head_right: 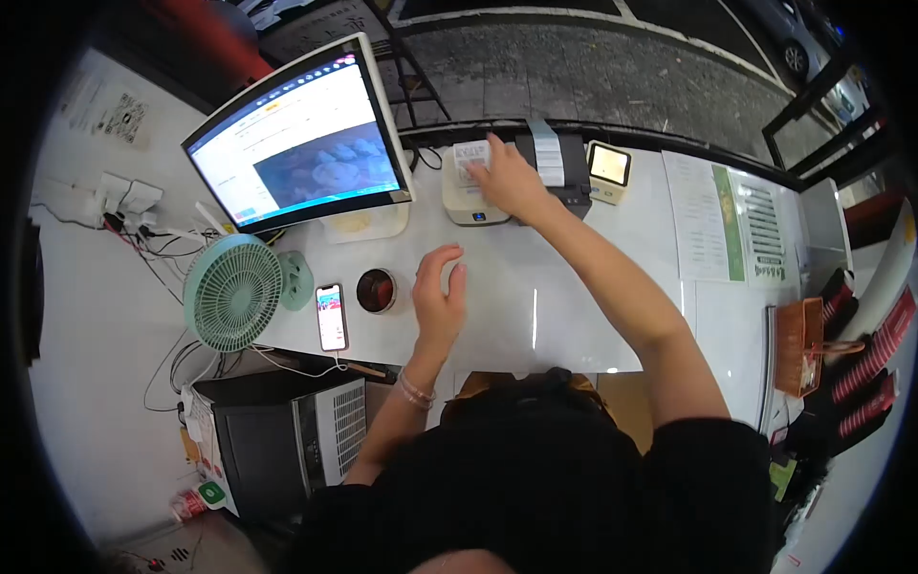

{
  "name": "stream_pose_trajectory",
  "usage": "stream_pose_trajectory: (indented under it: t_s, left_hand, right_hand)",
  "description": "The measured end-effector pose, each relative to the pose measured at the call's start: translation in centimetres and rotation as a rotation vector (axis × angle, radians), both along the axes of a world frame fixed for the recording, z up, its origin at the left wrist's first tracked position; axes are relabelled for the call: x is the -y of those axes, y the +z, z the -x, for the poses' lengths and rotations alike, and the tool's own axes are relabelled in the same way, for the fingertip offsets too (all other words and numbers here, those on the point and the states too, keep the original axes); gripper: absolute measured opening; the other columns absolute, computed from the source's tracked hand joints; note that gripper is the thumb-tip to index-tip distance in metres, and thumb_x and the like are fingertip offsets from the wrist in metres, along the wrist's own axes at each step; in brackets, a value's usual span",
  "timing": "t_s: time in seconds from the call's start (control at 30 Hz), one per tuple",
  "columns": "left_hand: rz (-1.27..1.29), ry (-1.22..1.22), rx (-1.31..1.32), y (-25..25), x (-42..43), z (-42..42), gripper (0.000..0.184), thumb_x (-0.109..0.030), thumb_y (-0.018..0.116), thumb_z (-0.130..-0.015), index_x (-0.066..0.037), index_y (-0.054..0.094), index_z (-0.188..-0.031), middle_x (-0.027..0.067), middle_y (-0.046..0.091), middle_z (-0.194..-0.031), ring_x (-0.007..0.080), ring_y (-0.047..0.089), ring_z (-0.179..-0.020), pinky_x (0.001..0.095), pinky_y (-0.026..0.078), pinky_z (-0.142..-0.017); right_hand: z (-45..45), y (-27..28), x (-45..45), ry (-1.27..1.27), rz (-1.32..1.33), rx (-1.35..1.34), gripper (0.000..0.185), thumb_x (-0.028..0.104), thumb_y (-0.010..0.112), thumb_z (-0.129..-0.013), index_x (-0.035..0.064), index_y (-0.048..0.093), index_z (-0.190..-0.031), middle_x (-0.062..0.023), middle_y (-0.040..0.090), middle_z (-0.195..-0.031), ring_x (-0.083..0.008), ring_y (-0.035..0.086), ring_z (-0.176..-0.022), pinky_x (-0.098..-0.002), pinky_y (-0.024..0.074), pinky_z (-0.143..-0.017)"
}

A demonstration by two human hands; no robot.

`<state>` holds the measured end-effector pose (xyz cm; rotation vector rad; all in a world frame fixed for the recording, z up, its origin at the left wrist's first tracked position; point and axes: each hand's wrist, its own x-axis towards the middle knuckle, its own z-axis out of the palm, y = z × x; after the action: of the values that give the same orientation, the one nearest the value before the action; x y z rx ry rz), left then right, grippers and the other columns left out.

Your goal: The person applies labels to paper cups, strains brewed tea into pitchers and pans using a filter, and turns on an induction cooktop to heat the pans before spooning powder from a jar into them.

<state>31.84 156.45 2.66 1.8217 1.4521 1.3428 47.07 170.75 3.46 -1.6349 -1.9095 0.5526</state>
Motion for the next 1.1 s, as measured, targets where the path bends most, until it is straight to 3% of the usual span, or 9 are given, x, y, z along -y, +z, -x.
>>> stream_pose_trajectory:
  t_s: [0.13, 0.33, 0.43, 0.5, 0.63, 0.73, 0.93, 0.97, 1.1]
  left_hand:
    - [-0.086, 0.014, -0.388, -3.6, -4.3, -1.4, 0.02, -0.008, 0.061, -0.075, 0.0, 0.054, -0.093, 0.0209, 0.044, -0.124, 0.0382, 0.036, -0.121, 0.0485, 0.032, -0.098]
    - [0.0, -0.142, -0.625, -6.0, -6.6, 0.6, 0.019, -0.007, 0.061, -0.072, 0.0, 0.052, -0.087, 0.0211, 0.029, -0.138, 0.0417, 0.024, -0.129, 0.0522, 0.026, -0.102]
    - [0.033, -0.226, -0.653, -5.6, -7.1, 2.0, 0.017, -0.007, 0.06, -0.071, -0.001, 0.052, -0.086, 0.0189, 0.029, -0.14, 0.04, 0.024, -0.13, 0.0521, 0.026, -0.102]
    - [0.01, -0.262, -0.66, -5.3, -7.0, 3.0, 0.017, -0.007, 0.059, -0.072, -0.001, 0.053, -0.087, 0.018, 0.032, -0.139, 0.0394, 0.024, -0.13, 0.0507, 0.026, -0.102]
    - [0.081, -0.528, -0.311, -1.7, -2.5, -2.1, 0.029, -0.009, 0.058, -0.078, -0.001, 0.05, -0.104, 0.0201, 0.044, -0.129, 0.0367, 0.035, -0.125, 0.0437, 0.031, -0.1]
    - [0.909, -0.973, 0.53, 0.6, 4.0, -10.3, 0.045, -0.011, 0.056, -0.083, -0.001, 0.038, -0.123, 0.0214, 0.051, -0.119, 0.0303, 0.047, -0.115, 0.0349, 0.039, -0.093]
    - [0.585, -1.176, -0.199, 0.5, 9.7, -23.4, 0.049, -0.005, 0.051, -0.085, 0.0, 0.034, -0.131, 0.0171, 0.061, -0.102, 0.0231, 0.061, -0.09, 0.0322, 0.047, -0.076]
    - [0.108, -1.276, 0.129, -1.8, 11.1, -27.0, 0.041, -0.004, 0.051, -0.084, -0.003, 0.046, -0.125, 0.0154, 0.064, -0.096, 0.0237, 0.062, -0.084, 0.0325, 0.047, -0.073]
    - [0.304, -1.503, 0.112, -5.4, 16.4, -39.9, 0.026, -0.006, 0.051, -0.083, -0.009, 0.064, -0.106, 0.0148, 0.066, -0.086, 0.0222, 0.061, -0.071, 0.0319, 0.047, -0.067]
  right_hand:
    - [2.7, 1.5, -6.2, -0.088, 0.391, 0.189, 0.077, 0.055, 0.053, -0.08, -0.0051, 0.039, -0.126, -0.0272, 0.053, -0.115, -0.0333, 0.057, -0.101, -0.0383, 0.0467, -0.081]
    - [-0.8, 3.9, -4.5, 0.446, 0.175, -0.571, 0.05, 0.024, 0.066, -0.079, 0.0087, 0.051, -0.125, -0.0116, 0.066, -0.087, -0.0192, 0.059, -0.07, -0.0295, 0.0467, -0.062]
    - [-4.1, 2.8, 4.0, 0.566, 0.116, 0.179, 0.046, 0.011, 0.06, -0.079, 0.0142, 0.052, -0.124, -0.011, 0.062, -0.069, -0.0242, 0.058, -0.057, -0.0329, 0.0464, -0.058]
    - [-8.2, -2.7, 10.9, 0.644, 0.362, 0.261, 0.052, 0.002, 0.064, -0.073, 0.0177, 0.055, -0.121, -0.0104, 0.065, -0.097, -0.0264, 0.064, -0.077, -0.0327, 0.051, -0.069]
    - [-7.3, 1.0, 23.3, -0.1, 0.515, -0.832, 0.048, 0.004, 0.057, -0.085, 0.0099, 0.044, -0.131, -0.0037, 0.062, -0.107, -0.004, 0.053, -0.079, -0.0222, 0.0448, -0.074]
    - [-6.3, -0.2, 26.1, -0.629, 0.005, -1.451, 0.044, 0.006, 0.055, -0.087, 0.0075, 0.046, -0.129, 0.0018, 0.06, -0.083, -0.0029, 0.05, -0.072, -0.0186, 0.0427, -0.065]
    - [-18.2, -1.7, 34.8, -1.104, -0.351, -1.133, 0.042, 0.005, 0.059, -0.084, 0.0043, 0.05, -0.124, 0.0064, 0.048, -0.068, -0.0021, 0.04, -0.061, -0.0175, 0.0357, -0.054]
    - [-20.2, -0.9, 36.2, -1.175, -0.421, -1.064, 0.043, 0.006, 0.06, -0.083, 0.0049, 0.049, -0.125, 0.0079, 0.043, -0.065, -0.0013, 0.037, -0.059, -0.0169, 0.0315, -0.052]
    - [-32.7, -3.3, 44.8, -1.284, -0.518, -0.671, 0.042, 0.01, 0.056, -0.087, 0.0054, 0.047, -0.128, 0.0019, 0.055, -0.072, -0.0041, 0.049, -0.066, -0.0196, 0.0426, -0.064]
